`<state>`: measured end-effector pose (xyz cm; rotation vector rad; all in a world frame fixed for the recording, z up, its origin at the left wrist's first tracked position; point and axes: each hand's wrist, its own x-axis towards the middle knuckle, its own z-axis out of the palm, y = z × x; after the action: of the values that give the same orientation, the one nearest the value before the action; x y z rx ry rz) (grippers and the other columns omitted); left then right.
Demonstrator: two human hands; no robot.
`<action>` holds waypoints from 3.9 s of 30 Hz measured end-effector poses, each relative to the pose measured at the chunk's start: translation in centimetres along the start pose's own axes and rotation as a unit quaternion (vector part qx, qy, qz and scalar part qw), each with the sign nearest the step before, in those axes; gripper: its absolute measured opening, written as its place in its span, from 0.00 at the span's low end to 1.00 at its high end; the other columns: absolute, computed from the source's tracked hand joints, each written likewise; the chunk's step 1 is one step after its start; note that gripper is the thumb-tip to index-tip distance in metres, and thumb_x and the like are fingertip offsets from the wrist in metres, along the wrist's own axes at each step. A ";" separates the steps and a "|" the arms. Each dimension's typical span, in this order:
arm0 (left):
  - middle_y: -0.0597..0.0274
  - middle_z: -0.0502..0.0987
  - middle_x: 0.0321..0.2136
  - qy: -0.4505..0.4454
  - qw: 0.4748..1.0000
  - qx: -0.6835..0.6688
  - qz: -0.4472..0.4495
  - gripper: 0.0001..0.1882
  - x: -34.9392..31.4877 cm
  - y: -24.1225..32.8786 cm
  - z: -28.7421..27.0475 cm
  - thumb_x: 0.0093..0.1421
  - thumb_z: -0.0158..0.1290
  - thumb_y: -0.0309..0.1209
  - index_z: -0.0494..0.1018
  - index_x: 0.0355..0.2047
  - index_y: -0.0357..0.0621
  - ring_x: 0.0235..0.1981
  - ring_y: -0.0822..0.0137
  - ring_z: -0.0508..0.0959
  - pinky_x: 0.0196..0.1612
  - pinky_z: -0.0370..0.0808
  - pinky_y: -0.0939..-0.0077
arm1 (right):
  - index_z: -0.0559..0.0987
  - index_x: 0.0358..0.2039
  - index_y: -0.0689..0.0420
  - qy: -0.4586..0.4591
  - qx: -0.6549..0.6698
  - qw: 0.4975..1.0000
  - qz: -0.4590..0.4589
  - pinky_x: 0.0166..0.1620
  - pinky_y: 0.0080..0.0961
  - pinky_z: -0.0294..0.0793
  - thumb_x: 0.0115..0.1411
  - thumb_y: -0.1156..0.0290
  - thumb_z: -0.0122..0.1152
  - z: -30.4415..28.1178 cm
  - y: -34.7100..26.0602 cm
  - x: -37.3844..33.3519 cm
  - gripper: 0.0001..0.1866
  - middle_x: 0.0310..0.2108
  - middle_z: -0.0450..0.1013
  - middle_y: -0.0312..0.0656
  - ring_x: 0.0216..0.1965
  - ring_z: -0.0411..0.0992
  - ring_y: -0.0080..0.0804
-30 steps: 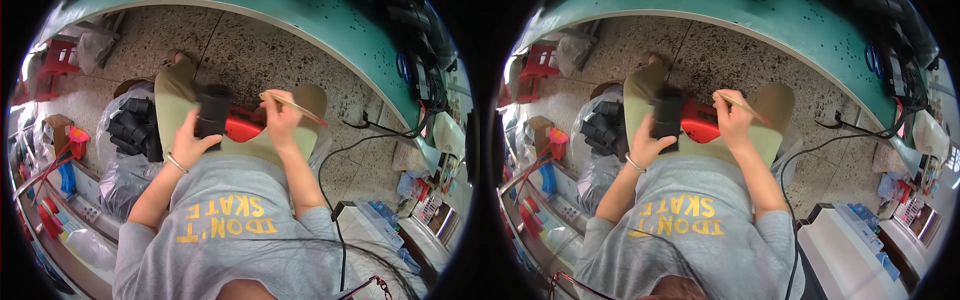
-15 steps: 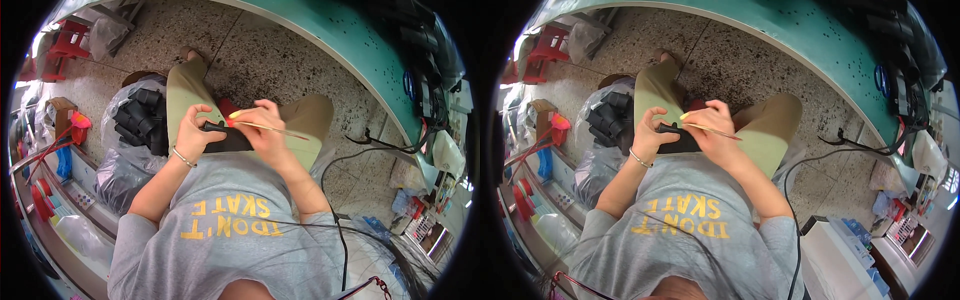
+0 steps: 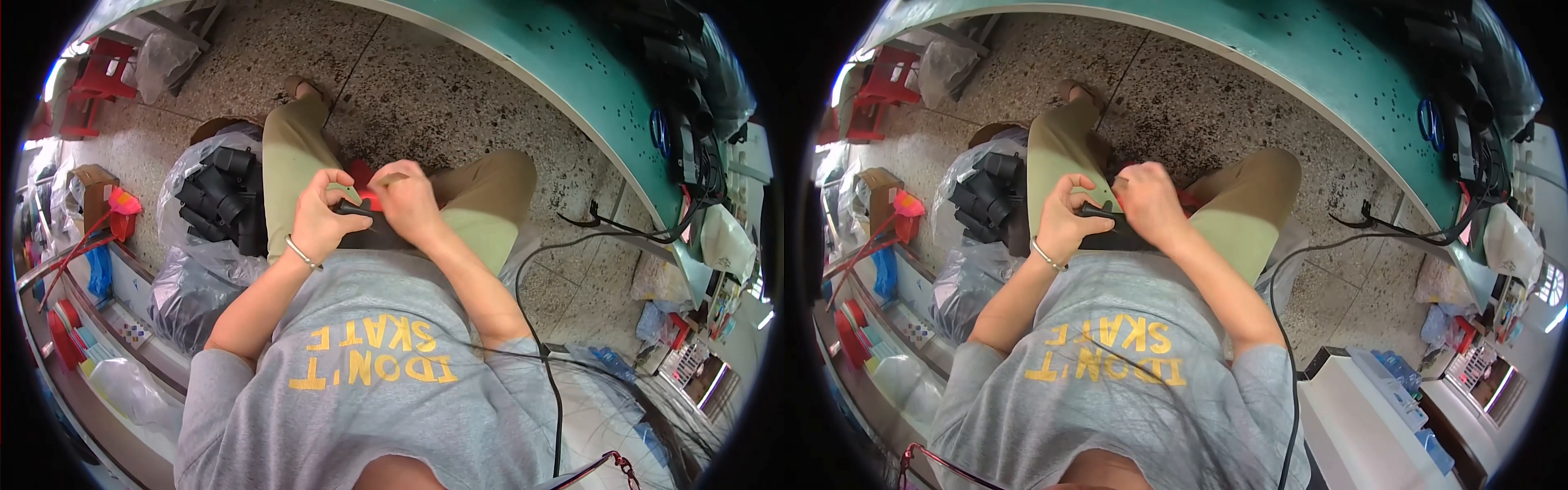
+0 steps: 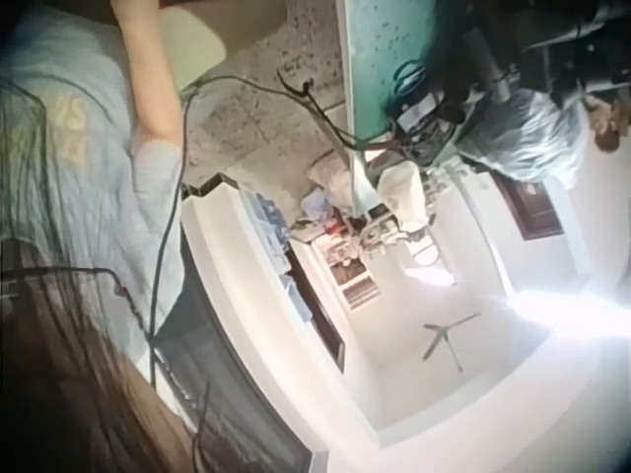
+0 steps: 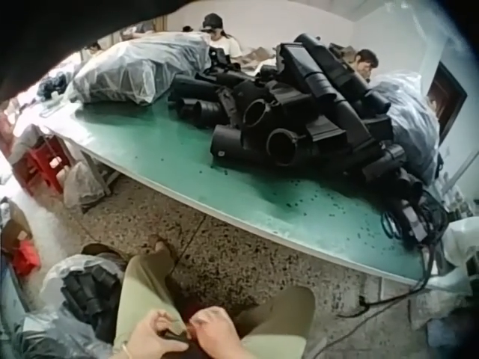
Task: Brushing dust or residue off black plastic components at a factory workstation.
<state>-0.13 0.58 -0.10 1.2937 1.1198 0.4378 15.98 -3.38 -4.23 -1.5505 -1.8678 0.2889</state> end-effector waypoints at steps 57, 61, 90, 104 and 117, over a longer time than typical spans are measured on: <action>0.68 0.70 0.23 -0.080 0.992 -0.094 -0.018 0.22 1.7 -0.2 -0.9 0.38 0.60 0.14 0.62 0.30 0.42 0.26 0.80 0.71 0.29 0.69 0.86 | 0.74 0.26 0.59 0.090 0.081 0.970 0.212 0.29 0.31 0.70 0.54 0.72 0.55 0.1 2.4 -0.3 0.04 0.22 0.72 0.43 0.25 0.72 0.39; 0.66 0.73 0.25 -0.090 0.995 -0.028 -0.006 0.25 0.9 0.7 -3.2 0.40 0.59 0.14 0.66 0.40 0.39 0.27 0.78 0.73 0.31 0.70 0.85 | 0.75 0.27 0.60 0.158 0.069 0.969 0.178 0.29 0.23 0.70 0.54 0.74 0.58 -3.2 2.6 0.8 0.04 0.23 0.74 0.42 0.24 0.73 0.29; 0.65 0.71 0.22 -0.008 0.913 0.312 0.264 0.06 -0.5 0.4 -6.9 0.45 0.57 0.31 0.76 0.26 0.49 0.27 0.64 0.69 0.34 0.66 0.71 | 0.77 0.27 0.60 -0.335 0.350 0.856 0.180 0.35 0.30 0.69 0.45 0.70 0.63 -3.4 -2.7 -0.8 0.09 0.27 0.74 0.47 0.30 0.73 0.40; 0.60 0.66 0.18 -0.145 0.732 0.555 0.369 0.04 2.3 -1.8 -5.7 0.38 0.49 0.29 0.70 0.15 0.42 0.26 0.59 0.67 0.34 0.65 0.69 | 0.78 0.25 0.61 -0.372 0.264 0.884 0.101 0.34 0.35 0.69 0.43 0.68 0.63 -2.7 -3.0 -0.5 0.11 0.26 0.73 0.50 0.30 0.71 0.46; 0.66 0.70 0.26 -0.150 0.781 0.449 0.408 0.09 -0.5 -0.5 -7.0 0.40 0.59 0.33 0.74 0.24 0.49 0.34 0.64 0.68 0.42 0.61 0.68 | 0.77 0.25 0.61 -0.421 0.286 0.852 0.120 0.35 0.28 0.69 0.44 0.72 0.64 -3.0 -3.2 1.2 0.08 0.24 0.73 0.44 0.28 0.72 0.36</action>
<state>-6.39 3.75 0.46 2.6195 0.3900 0.2859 15.24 -3.89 0.20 -1.2961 -1.8789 1.7052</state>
